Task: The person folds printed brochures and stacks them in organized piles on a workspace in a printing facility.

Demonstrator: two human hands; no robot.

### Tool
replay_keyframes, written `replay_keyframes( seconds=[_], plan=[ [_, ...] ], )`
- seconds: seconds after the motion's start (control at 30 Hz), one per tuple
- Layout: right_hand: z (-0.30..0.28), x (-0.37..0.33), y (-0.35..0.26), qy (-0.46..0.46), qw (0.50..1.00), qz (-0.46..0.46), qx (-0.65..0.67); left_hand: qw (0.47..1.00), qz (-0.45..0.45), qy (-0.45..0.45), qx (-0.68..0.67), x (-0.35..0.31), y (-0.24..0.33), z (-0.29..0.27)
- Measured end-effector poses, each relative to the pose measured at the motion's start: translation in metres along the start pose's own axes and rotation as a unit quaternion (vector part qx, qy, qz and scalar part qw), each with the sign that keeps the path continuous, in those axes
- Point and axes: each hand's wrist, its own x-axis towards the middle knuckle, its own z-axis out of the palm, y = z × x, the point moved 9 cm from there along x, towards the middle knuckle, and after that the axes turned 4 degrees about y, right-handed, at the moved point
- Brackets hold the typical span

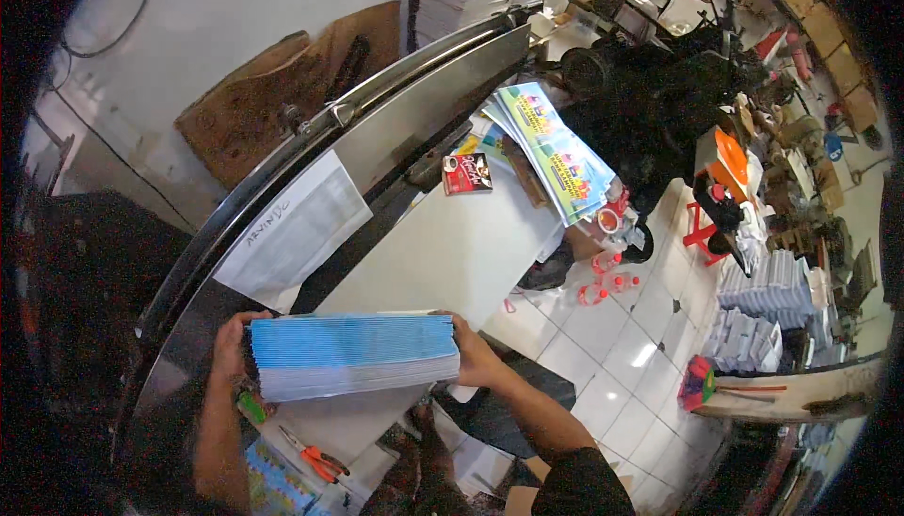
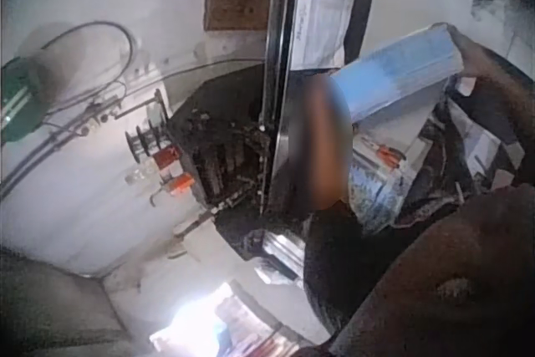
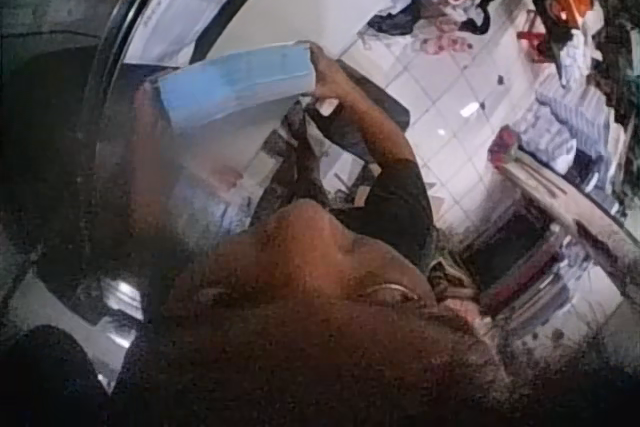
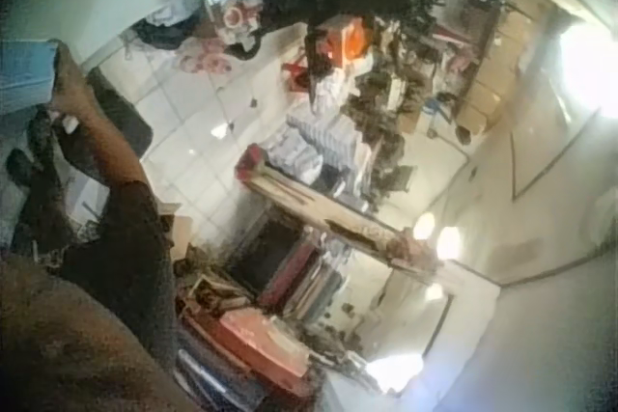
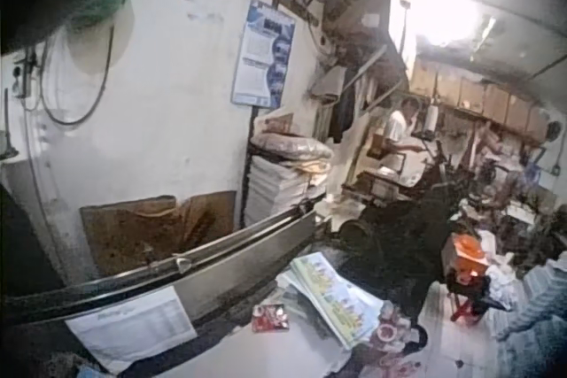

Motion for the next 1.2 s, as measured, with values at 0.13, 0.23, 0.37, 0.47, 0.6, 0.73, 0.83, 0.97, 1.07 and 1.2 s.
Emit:
replay_keyframes(
  seconds=[0.13, 0.23, 0.37, 0.47, 0.6, 0.73, 0.83, 0.97, 1.07, 1.2],
  plan=[
    [0.002, -0.002, -0.007, 0.070, 0.995, -0.074, 0.019, 0.918, 0.068, 0.036, -0.388, -0.009, -0.024, 0.036],
    [0.008, -0.004, -0.008, 0.068, 0.995, -0.038, 0.058, 0.904, 0.051, 0.036, -0.423, -0.015, -0.043, 0.032],
    [0.010, -0.012, 0.002, 0.051, 0.998, 0.001, 0.030, 0.921, 0.005, 0.074, -0.382, -0.005, -0.019, 0.045],
    [0.007, -0.014, 0.012, 0.042, 0.999, 0.026, 0.016, 0.904, -0.007, 0.075, -0.420, 0.018, -0.013, 0.042],
    [0.014, -0.005, -0.017, 0.023, 0.998, -0.005, 0.066, 0.913, -0.050, -0.010, -0.406, 0.023, -0.107, 0.020],
    [-0.003, -0.011, -0.007, 0.041, 0.994, -0.051, -0.083, 0.890, -0.034, -0.025, -0.454, 0.040, -0.048, 0.057],
    [0.012, -0.002, 0.005, 0.046, 0.997, 0.021, 0.055, 0.837, -0.004, -0.067, -0.544, 0.029, -0.036, 0.051],
    [0.000, -0.004, -0.005, 0.097, 0.993, 0.012, 0.059, 0.948, -0.016, 0.001, -0.317, -0.027, -0.018, 0.037],
    [-0.001, -0.005, -0.002, 0.092, 0.995, 0.017, 0.044, 0.990, -0.005, -0.110, -0.084, -0.053, -0.022, 0.032],
    [0.002, -0.006, 0.013, 0.096, 0.994, 0.014, 0.051, 0.983, 0.062, -0.143, 0.097, -0.063, 0.016, 0.045]
  ],
)
